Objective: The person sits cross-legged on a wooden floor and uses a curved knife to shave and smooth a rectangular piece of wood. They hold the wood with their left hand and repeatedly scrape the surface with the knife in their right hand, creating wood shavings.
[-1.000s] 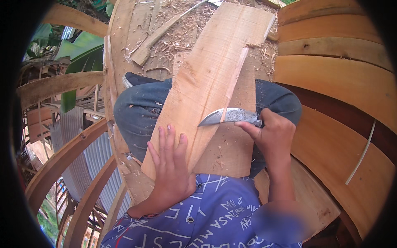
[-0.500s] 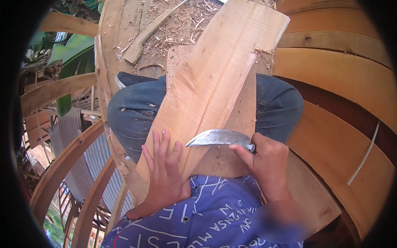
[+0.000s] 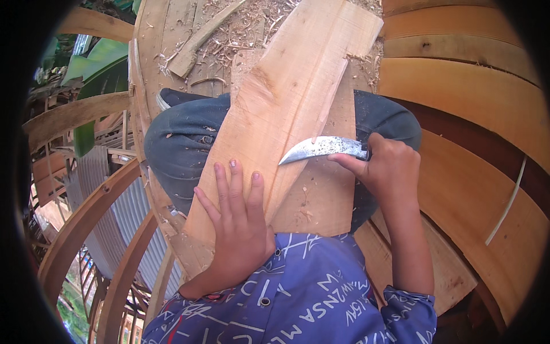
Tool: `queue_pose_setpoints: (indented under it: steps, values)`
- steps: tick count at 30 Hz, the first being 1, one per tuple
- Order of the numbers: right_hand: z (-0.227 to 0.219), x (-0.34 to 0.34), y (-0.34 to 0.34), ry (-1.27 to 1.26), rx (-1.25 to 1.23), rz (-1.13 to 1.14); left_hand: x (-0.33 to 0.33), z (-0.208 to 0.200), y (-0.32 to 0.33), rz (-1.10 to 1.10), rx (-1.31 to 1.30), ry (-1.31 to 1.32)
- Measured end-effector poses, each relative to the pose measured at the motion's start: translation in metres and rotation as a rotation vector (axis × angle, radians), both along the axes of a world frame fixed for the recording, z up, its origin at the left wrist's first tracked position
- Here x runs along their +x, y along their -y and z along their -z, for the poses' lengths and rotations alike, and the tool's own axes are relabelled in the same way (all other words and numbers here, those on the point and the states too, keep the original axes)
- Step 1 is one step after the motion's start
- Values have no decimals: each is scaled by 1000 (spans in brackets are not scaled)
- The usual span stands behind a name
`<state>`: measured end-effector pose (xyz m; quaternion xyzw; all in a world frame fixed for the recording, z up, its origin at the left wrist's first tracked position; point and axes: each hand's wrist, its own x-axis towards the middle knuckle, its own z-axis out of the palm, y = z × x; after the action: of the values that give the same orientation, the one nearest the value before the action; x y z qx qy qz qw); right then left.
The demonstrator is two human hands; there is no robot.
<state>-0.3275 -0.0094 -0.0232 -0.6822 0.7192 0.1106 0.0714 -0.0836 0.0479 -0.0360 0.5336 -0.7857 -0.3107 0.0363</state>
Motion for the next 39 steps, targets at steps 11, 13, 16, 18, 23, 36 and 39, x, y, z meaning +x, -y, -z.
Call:
queue_pose_setpoints:
  steps: [11,13,16,18,23,36,39]
  values:
    - [6,-6,17,-27,-149,-84,-1,-8,2,-44,28,-42]
    - [7,-7,18,-52,-144,-83,-2,-8,2,-44,31,-35]
    - [11,-10,24,-37,-106,-61,-4,-8,2,-50,26,-27]
    - [11,-11,26,-36,-110,-66,-5,-8,1,-62,23,-23]
    - [-8,-57,72,-146,-98,382,7,-17,0,-64,104,-82]
    - [19,-9,24,910,-180,325,36,-43,24,-177,376,-336]
    - [49,-15,37,911,-284,372,38,-44,24,-177,378,-365]
